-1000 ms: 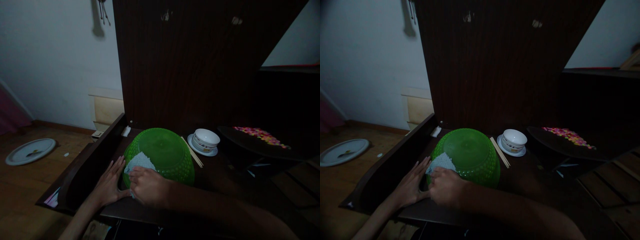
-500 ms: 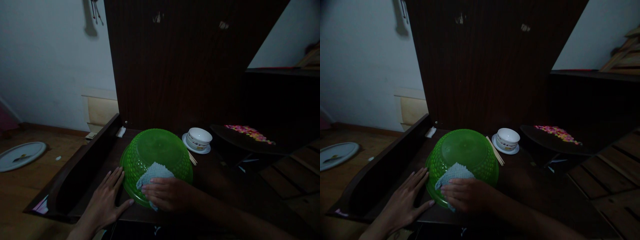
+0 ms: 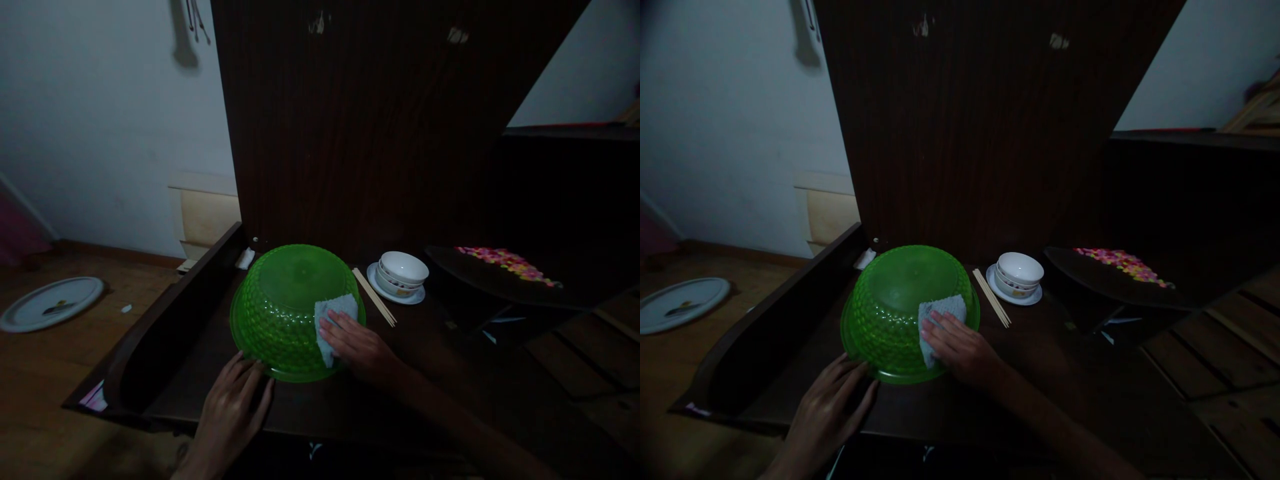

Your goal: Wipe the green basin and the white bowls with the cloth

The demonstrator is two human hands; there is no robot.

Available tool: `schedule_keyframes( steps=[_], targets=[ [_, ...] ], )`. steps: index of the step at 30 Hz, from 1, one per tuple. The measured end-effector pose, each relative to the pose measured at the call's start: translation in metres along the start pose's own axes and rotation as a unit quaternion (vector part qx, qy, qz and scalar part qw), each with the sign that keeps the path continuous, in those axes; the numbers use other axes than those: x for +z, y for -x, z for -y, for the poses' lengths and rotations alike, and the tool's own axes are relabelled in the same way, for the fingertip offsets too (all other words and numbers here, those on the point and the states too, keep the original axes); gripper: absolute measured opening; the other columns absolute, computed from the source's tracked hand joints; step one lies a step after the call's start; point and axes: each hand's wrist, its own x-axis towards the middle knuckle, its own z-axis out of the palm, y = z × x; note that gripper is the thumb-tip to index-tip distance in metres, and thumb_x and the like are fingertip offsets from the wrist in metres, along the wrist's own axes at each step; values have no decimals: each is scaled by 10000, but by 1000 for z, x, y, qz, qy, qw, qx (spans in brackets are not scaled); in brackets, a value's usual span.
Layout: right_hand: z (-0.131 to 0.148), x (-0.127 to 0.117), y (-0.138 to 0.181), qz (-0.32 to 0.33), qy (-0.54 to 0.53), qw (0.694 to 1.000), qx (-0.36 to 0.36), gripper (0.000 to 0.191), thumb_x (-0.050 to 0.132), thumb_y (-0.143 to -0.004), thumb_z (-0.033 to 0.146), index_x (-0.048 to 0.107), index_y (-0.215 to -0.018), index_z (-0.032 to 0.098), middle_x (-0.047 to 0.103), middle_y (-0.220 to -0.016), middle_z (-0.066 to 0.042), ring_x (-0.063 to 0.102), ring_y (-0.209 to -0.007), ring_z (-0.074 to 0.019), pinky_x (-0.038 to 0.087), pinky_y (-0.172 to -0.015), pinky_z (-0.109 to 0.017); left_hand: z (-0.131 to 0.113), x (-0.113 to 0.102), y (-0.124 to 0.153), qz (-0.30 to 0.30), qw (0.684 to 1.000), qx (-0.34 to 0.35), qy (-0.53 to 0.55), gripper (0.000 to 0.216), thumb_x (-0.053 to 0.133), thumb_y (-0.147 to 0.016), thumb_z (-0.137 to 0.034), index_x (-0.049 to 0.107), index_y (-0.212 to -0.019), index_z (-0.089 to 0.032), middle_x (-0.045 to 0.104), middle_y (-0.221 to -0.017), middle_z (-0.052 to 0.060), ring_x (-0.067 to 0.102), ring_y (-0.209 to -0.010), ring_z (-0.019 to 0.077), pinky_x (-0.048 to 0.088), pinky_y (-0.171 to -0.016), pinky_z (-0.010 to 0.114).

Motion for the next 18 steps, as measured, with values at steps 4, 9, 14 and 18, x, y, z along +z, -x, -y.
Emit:
schedule_keyframes(
  steps=[4, 9, 14, 18],
  targets=[
    [5, 3, -10, -75, -27, 994, 73, 556, 429, -1000, 96, 307, -1543, 103, 540, -1445, -171, 395, -1428, -248, 444, -1141, -474, -13, 2, -6, -1, 999, -17, 45, 105, 529, -960, -187, 620, -1009, -200, 720, -848, 41, 682, -833, 207, 557, -880, 406],
    [11, 3, -28, -139, -56, 975, 163, 556, 421, -981, 55, 365, -1526, 151, 551, -1439, -146, 479, -1377, -230, 471, -1129, -456, -30, 9, -12, 15, 996, -31, 83, 137, 556, -947, -206, 583, -813, -207, 636, -703, 21, 626, -700, 198, 539, -714, 363],
    [13, 0, -37, -143, -60, 970, 187, 468, 421, -992, 92, 487, -1453, 139, 610, -1382, -132, 487, -1372, -229, 488, -1112, -446, -53, 25, -17, 11, 995, -22, 95, 206, 532, -942, -194, 537, -737, -218, 592, -622, -2, 587, -606, 187, 495, -637, 340],
    [14, -2, -37, -94, -34, 989, 110, 412, 464, -998, 173, 545, -1401, 157, 634, -1363, -89, 395, -1431, -259, 427, -1148, -505, -66, 35, -17, 6, 993, -21, 112, 192, 515, -952, -163, 544, -770, -218, 614, -646, 0, 600, -620, 190, 495, -635, 336]
  ],
)
